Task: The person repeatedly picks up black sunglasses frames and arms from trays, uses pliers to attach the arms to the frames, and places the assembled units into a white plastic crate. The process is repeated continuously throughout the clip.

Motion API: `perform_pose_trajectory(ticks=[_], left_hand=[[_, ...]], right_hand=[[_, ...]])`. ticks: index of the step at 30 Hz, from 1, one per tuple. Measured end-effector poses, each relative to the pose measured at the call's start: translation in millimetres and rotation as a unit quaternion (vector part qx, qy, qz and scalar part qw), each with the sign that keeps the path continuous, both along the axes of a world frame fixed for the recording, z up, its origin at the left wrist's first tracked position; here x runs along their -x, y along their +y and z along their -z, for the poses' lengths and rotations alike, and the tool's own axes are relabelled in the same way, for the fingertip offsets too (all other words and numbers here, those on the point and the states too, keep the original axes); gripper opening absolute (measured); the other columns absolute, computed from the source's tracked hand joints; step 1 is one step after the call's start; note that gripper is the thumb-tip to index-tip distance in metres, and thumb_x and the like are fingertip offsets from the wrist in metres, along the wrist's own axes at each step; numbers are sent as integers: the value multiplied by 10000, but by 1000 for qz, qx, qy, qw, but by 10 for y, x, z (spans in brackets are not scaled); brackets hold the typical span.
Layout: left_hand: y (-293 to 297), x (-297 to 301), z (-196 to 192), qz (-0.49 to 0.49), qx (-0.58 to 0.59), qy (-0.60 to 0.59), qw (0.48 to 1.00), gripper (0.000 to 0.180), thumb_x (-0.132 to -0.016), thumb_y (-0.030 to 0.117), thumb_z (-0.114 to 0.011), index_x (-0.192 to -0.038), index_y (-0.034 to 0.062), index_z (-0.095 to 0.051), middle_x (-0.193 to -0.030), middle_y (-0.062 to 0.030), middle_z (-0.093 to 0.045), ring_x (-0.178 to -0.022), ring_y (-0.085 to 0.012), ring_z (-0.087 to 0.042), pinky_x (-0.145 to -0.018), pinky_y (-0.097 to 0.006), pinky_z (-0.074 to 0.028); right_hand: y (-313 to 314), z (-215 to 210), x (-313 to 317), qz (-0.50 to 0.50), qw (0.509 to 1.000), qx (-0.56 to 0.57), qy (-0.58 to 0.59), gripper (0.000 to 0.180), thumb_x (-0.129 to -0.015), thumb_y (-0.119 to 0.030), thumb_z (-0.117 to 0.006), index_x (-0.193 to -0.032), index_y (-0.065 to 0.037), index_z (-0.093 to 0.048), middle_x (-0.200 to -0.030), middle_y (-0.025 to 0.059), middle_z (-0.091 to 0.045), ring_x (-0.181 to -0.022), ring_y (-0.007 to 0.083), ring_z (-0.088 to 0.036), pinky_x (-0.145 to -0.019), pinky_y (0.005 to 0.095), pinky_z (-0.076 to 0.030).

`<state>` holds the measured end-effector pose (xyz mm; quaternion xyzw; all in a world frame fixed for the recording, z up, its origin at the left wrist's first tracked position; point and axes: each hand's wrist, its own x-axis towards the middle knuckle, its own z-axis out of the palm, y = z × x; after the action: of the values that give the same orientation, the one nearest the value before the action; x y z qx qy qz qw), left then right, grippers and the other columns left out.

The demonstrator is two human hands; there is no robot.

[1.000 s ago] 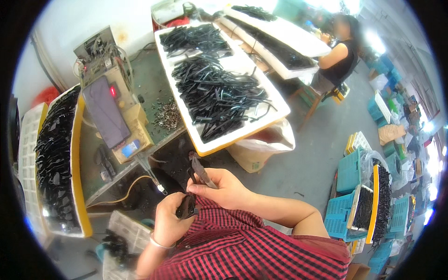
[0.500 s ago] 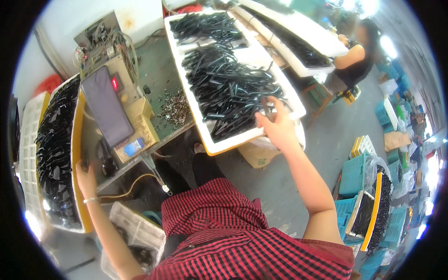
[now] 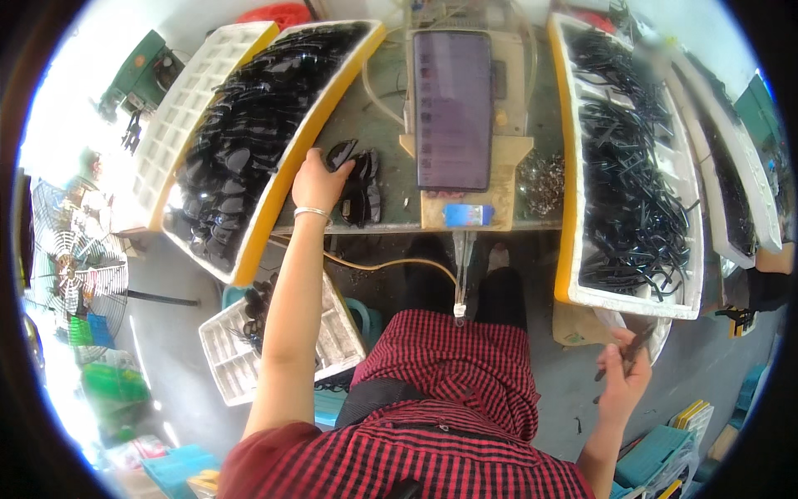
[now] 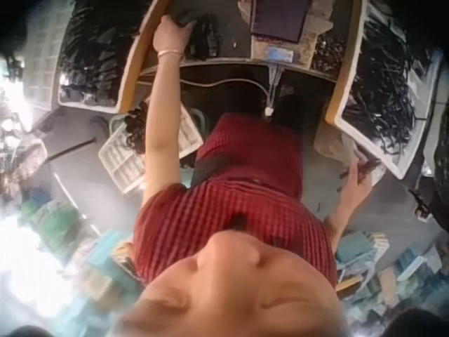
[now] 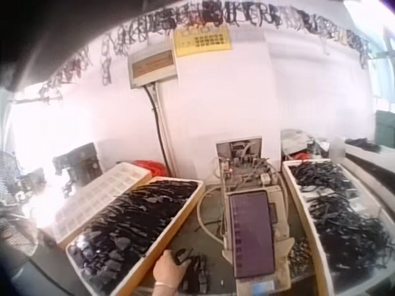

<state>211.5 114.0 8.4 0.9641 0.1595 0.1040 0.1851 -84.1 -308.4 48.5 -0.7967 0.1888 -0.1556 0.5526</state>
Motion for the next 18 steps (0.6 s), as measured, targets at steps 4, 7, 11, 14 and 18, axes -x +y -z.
perform_pose_trajectory(ticks=[4,7,11,14,18], left_hand=[[-105,37,-45,-3,18,44,999,691,-770,467,-740,-1215,-18,-531,-1112,-225,-654,-1039,-355,-635,-875,-406,-513],[-154,123,27,-9,10,32,999,680,-758,500,-744,-1149,-5,-511,-1096,-204,-642,-1018,-361,-636,-845,-431,-525],[-377,264,-44,-21,-38,32,999,899,-681,590,-771,-1292,6,-466,-1120,-187,-655,-1055,-340,-629,-867,-448,-513],[-478,213,15,-18,-79,32,996,934,-653,571,-794,-1335,37,-443,-1137,-166,-653,-1079,-307,-616,-893,-458,-484],[-451,86,-20,-11,-39,80,996,708,-772,311,-722,-1365,61,-426,-1107,-125,-676,-1088,-289,-614,-899,-444,-460]], right_hand=[[466,-122,-109,-59,997,-54,24,221,-882,-60,-614,-1095,-6,-635,-765,7,-589,-689,69,-551,-612,199,-410],[701,-115,-104,-113,990,-78,31,219,-871,-49,-627,-1084,1,-638,-775,7,-597,-703,70,-558,-634,198,-415],[897,-36,-76,-168,979,-104,42,220,-865,-37,-633,-1079,14,-636,-778,9,-601,-706,73,-559,-648,205,-424],[1001,-7,-24,-180,975,-122,48,207,-869,-33,-628,-1068,26,-633,-765,15,-604,-703,75,-563,-658,212,-434],[1070,18,21,-182,970,-154,45,187,-871,-34,-626,-1049,24,-635,-788,37,-624,-722,93,-586,-672,227,-460]])
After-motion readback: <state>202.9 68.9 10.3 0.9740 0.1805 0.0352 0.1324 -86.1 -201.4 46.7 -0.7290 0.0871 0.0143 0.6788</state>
